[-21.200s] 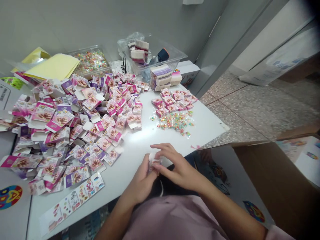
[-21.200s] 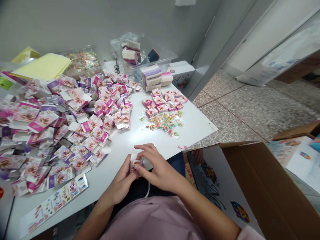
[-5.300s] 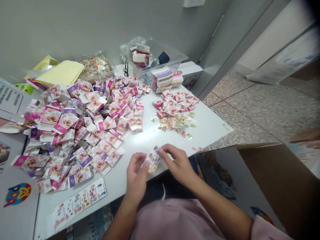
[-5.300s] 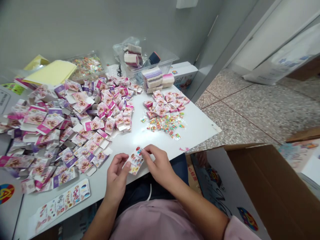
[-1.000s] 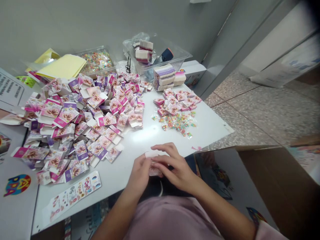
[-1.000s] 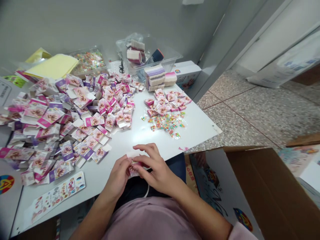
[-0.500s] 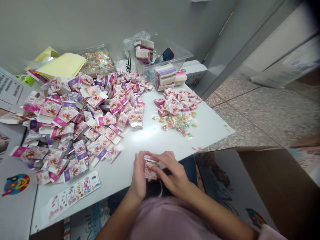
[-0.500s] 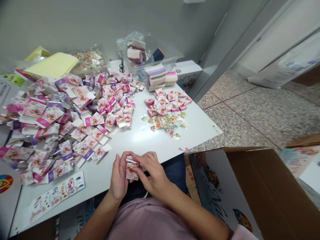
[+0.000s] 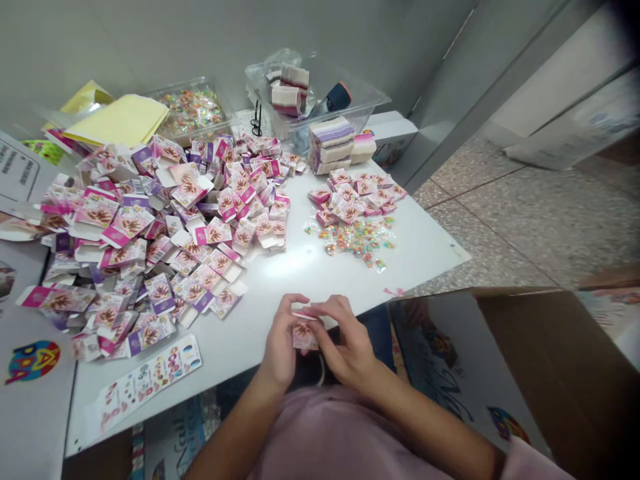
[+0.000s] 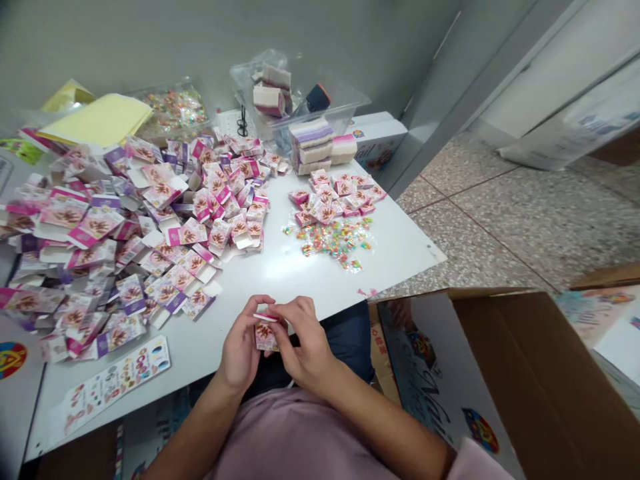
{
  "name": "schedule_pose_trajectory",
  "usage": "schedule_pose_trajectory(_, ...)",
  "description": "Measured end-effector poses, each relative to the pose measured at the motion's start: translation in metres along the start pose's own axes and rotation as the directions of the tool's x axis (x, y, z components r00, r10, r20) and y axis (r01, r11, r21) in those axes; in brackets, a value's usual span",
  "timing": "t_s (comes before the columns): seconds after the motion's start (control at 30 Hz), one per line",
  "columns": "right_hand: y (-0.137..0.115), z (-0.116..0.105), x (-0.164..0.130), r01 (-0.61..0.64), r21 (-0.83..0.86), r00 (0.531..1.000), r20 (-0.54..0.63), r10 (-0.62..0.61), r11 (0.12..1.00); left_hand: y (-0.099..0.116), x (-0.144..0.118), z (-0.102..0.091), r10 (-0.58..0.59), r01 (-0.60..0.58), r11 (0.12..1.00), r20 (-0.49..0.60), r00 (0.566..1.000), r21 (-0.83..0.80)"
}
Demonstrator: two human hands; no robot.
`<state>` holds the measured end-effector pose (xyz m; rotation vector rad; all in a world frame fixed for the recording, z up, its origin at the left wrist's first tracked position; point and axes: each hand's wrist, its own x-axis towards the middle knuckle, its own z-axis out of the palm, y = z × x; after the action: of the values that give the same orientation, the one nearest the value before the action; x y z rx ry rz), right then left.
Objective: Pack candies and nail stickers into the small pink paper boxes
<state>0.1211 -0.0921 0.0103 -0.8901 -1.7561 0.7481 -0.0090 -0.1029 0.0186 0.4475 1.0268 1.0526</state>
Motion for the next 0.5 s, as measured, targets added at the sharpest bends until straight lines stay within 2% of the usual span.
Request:
schedule_pose_trajectory(0.1, 0.0028, -0.0033, 0.0, 0.064, -0.031, 0.995, 0.073, -0.061, 0.997, 0.0011, -0.0028, 0.0033, 0.003, -0.004, 0.998, -0.011, 1.0, -0.063)
schedule_pose_trajectory(0.2, 0.0044, -0.0066, 0.0012, 0.06, 0.003, 0.991, 0.118, -0.06, 0.998, -0.0011, -0.0032, 0.0034, -0.027, 0.027, 0.999, -0.019, 0.999, -0.018)
schedule_pose_trajectory(0.3, 0.0053, -0.0055, 0.0005, -0.129, 0.051, 0.988, 0.087, 0.125, 0.99, -0.0033, -0.0023, 0.0051, -0.043, 0.043, 0.999, -0.024, 0.999, 0.023)
schedule_pose_trajectory(0.4, 0.0065, -0.0018, -0.0021, -0.382, 0.212, 0.924, 0.074, 0.375, 0.899, -0.0027, -0.0013, 0.0089, -0.025, 0.026, 0.996, -0.011, 1.0, 0.084)
schedule_pose_trajectory(0.5, 0.0078, -0.0004, -0.0042, -0.461, 0.338, 0.884, 0.093, 0.459, 0.82, -0.0002, -0.0007, 0.0098, -0.014, 0.013, 0.986, 0.003, 1.0, 0.163)
